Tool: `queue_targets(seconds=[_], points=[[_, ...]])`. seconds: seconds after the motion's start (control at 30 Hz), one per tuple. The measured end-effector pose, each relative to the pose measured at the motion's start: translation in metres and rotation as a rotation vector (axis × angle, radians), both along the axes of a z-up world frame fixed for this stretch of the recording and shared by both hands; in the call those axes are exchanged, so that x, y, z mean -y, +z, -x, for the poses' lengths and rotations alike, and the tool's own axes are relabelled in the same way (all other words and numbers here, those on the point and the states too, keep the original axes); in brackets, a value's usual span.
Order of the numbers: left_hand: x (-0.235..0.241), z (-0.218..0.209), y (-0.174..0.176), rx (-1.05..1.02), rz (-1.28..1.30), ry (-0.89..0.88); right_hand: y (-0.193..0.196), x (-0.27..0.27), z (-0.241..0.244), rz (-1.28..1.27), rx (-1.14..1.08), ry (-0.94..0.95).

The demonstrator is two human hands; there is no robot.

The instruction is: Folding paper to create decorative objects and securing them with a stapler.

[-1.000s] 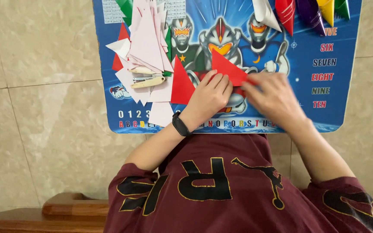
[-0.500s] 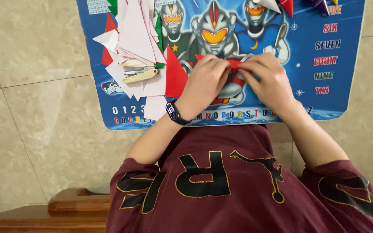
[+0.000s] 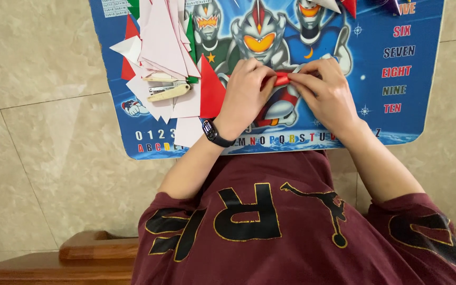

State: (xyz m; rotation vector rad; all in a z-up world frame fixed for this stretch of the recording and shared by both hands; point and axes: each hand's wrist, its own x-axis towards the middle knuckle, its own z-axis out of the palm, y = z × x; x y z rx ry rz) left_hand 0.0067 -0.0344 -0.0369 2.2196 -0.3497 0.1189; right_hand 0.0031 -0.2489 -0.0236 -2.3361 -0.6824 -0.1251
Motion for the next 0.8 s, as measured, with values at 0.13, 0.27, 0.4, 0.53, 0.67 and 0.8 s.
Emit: queue_targets(seconds=[0.13,0.27,0.4,0.53,0.67,0.8], points=[[-0.001,-0.001,-0.002,0.008,0.002,0.022,0.001,-0.001,0.000,0.030,0.006,-0.025],[-0.001,-0.003,-0.002,0.003,-0.002,0.023,0.001,-0.003,0.000,0.044,0.033,-0.032],[-0.001,-0.004,-0.005,0.008,-0.011,0.024,-0.001,-0.003,0.003,0.066,0.042,-0.051],[0.000,-0.005,-0.008,0.003,-0.009,0.030,-0.004,-0.003,0.004,0.082,0.048,-0.044],[0.000,-0.005,-0.010,0.010,-0.017,0.029,0.007,-0.009,0.010,0.218,0.186,-0.029],[-0.001,-0.005,-0.010,-0.001,-0.001,0.018,0.003,-0.012,0.023,0.387,0.250,-0.070]])
